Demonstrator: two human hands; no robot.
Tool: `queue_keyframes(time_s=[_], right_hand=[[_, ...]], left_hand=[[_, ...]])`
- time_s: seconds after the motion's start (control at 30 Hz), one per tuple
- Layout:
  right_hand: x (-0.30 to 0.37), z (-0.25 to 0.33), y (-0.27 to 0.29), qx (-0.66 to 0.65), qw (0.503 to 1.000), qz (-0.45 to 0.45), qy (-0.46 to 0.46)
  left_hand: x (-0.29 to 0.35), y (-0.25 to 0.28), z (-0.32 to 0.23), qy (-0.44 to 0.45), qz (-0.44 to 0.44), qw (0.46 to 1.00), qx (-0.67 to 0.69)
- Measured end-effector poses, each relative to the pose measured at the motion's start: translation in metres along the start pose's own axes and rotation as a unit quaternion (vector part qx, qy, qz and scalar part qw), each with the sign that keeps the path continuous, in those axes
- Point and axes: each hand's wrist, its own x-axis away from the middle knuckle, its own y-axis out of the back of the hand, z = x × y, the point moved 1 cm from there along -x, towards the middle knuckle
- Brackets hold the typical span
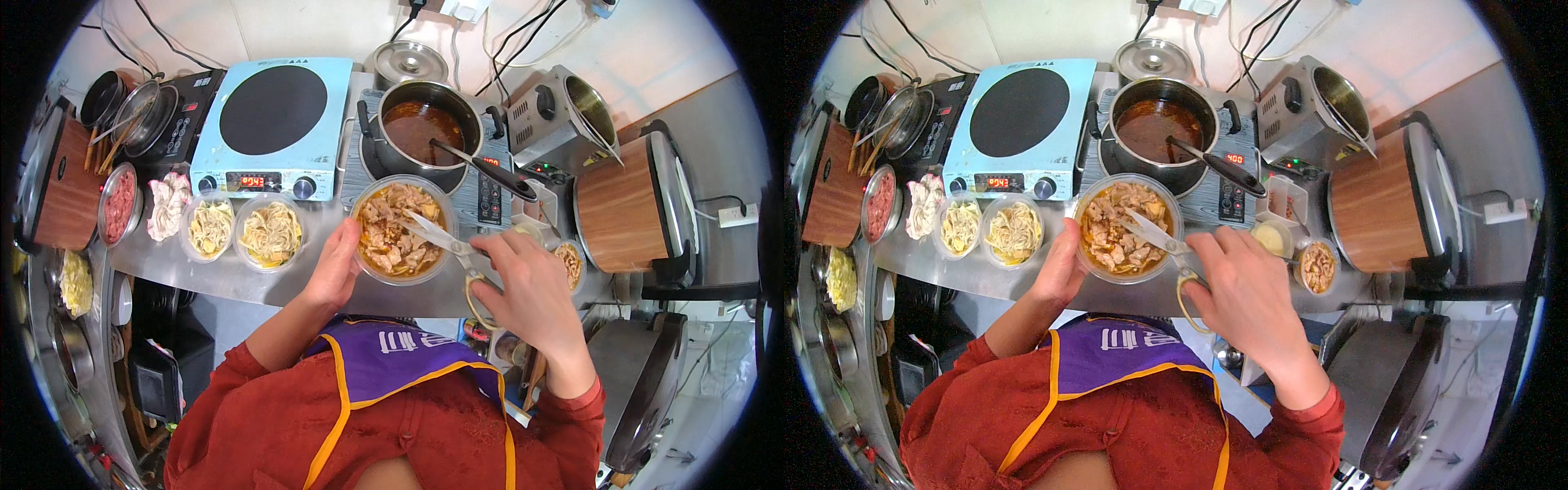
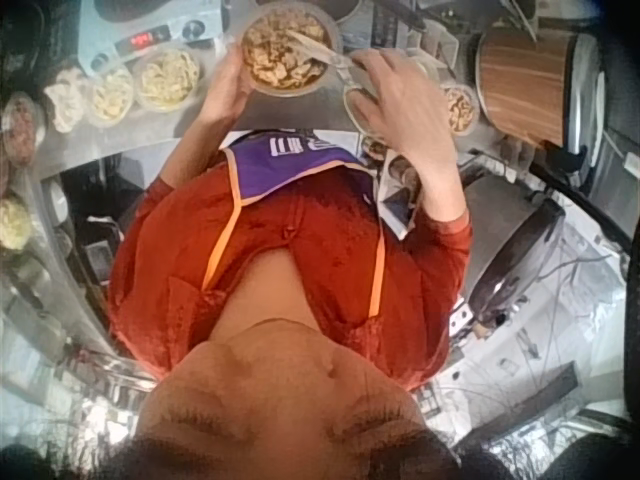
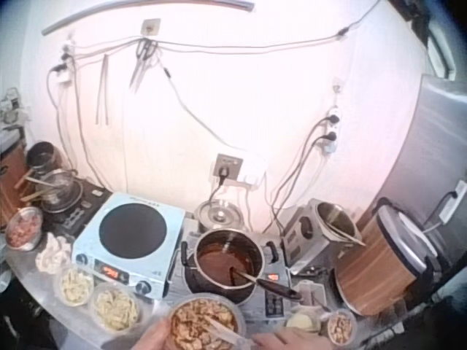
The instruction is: The person assembles multiple noodle bowls by ladling broth and toppings from pots onto noodles in clear containers. They use chopsticks to arrange meat and a ladle to pour broth, then add a spoonful of chili oil to each bowl.
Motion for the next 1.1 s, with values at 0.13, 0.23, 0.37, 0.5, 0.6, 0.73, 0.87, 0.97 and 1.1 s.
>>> queue_keyframes(time_s=[0.13,0.23,0.37,0.5,0.6,0.73,0.87,0.97,1.1], right_hand=[[-0.010,0.003,-0.013,-0.008,1.000,0.017,-0.001],[-0.006,0.004,-0.012,-0.002,0.998,0.059,0.005],[-0.003,-0.001,-0.005,-0.032,0.999,0.035,-0.022],[-0.004,-0.003,-0.005,0.004,0.999,0.032,-0.018],[0.000,-0.003,-0.004,-0.012,0.997,0.077,-0.020],[-0.001,-0.008,-0.001,-0.022,0.999,0.037,-0.022],[-0.011,-0.006,-0.014,-0.013,0.998,0.066,-0.008],[-0.010,-0.006,-0.011,-0.019,0.996,0.090,-0.004],[-0.006,-0.016,0.012,0.032,0.998,0.060,-0.004]], left_hand=[[-0.001,0.000,0.002,0.000,-0.010,1.000,-0.011],[0.000,-0.001,0.001,0.000,-0.012,1.000,0.004],[0.001,-0.002,-0.001,-0.008,-0.011,1.000,0.009],[0.000,-0.001,-0.002,-0.008,-0.021,1.000,0.009],[-0.001,0.002,-0.001,-0.008,-0.012,1.000,0.003],[-0.003,0.005,0.000,-0.008,-0.012,0.999,-0.031],[-0.004,0.004,0.000,-0.009,-0.014,0.999,-0.035],[-0.003,0.001,-0.001,-0.033,0.012,0.999,-0.030],[-0.002,0.001,0.000,-0.021,-0.033,0.999,-0.025]])
